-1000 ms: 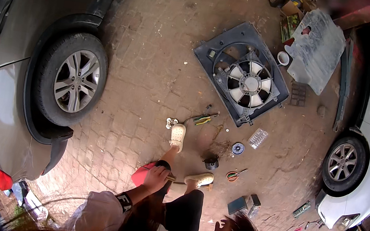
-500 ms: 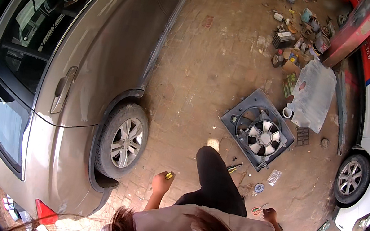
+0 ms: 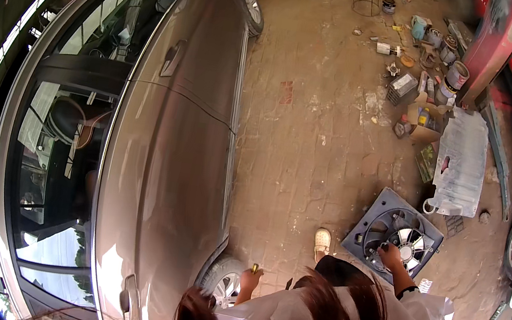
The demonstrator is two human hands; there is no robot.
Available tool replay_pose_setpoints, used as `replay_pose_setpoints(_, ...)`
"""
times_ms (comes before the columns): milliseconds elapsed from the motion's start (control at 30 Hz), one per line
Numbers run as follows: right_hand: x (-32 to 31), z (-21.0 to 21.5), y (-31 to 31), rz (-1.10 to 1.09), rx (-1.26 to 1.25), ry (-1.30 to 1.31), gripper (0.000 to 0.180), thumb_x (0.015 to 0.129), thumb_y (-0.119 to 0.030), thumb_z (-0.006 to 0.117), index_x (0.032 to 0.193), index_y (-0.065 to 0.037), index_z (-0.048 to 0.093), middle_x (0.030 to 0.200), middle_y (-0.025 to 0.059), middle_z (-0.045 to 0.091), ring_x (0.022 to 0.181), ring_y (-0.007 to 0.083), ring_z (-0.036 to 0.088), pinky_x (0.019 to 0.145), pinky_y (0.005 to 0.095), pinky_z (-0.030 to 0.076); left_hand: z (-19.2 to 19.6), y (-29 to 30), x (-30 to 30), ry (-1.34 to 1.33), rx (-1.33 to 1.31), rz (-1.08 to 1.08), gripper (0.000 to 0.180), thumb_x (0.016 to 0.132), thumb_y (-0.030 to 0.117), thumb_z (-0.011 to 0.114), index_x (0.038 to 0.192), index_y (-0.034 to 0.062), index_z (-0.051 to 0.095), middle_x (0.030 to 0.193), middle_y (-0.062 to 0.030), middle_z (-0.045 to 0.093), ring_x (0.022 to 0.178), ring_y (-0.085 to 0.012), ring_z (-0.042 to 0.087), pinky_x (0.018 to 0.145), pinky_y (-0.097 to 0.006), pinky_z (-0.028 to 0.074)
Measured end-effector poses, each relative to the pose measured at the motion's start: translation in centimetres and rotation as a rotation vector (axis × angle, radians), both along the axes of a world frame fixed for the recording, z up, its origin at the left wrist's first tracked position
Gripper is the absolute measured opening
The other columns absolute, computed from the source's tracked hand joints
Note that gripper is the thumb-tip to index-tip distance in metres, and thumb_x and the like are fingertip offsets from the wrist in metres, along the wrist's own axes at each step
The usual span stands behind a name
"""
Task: The person sits on the floor of a garage and uses a screwdriver and a hammer to work on a cylindrical car part, likely a motor or fan assembly. They repeatedly pry at the casing and strike it with the hammer while inspecting the object.
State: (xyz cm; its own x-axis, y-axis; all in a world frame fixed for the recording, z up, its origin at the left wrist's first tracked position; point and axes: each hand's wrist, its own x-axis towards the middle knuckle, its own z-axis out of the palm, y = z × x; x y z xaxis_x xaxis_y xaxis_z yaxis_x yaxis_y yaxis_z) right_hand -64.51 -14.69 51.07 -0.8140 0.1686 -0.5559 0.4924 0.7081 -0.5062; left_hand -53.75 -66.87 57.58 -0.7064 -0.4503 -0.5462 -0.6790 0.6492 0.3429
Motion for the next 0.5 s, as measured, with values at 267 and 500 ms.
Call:
replay_pose_setpoints(267, -36.6, 16.1, -11.5, 0.261, -0.241, 0.183, 0.036, 0.082, -0.030, 0.069, 0.099, 0.001, 0.062, 0.090, 0.0202, 0.067, 0.087, 0.0353, 0.066, 0.076, 0.0407, 0.052, -4.6, -5.9, -13.5, -0.459, 0.023, 0.392, 0.048, 0.077, 0.048, 0.069, 0.080, -0.0004, 0.070, 0.079, -0.0247, 0.067, 0.077, -0.0432, 0.065, 0.066, -0.049, 0.051)
replay_pose_setpoints(500, -66.7, 18.4, -20.7, 0.422, -0.364, 0.472, 0.034, 0.087, -0.032, 0.064, 0.104, -0.003, 0.065, 0.096, 0.0164, 0.067, 0.086, 0.0288, 0.066, 0.076, 0.0389, 0.053, -5.2, -7.7, -41.4, -0.212, -0.010, 0.415, 0.048, 0.077, 0.047, 0.068, 0.080, -0.0003, 0.069, 0.080, -0.0246, 0.067, 0.078, -0.0436, 0.064, 0.066, -0.050, 0.051)
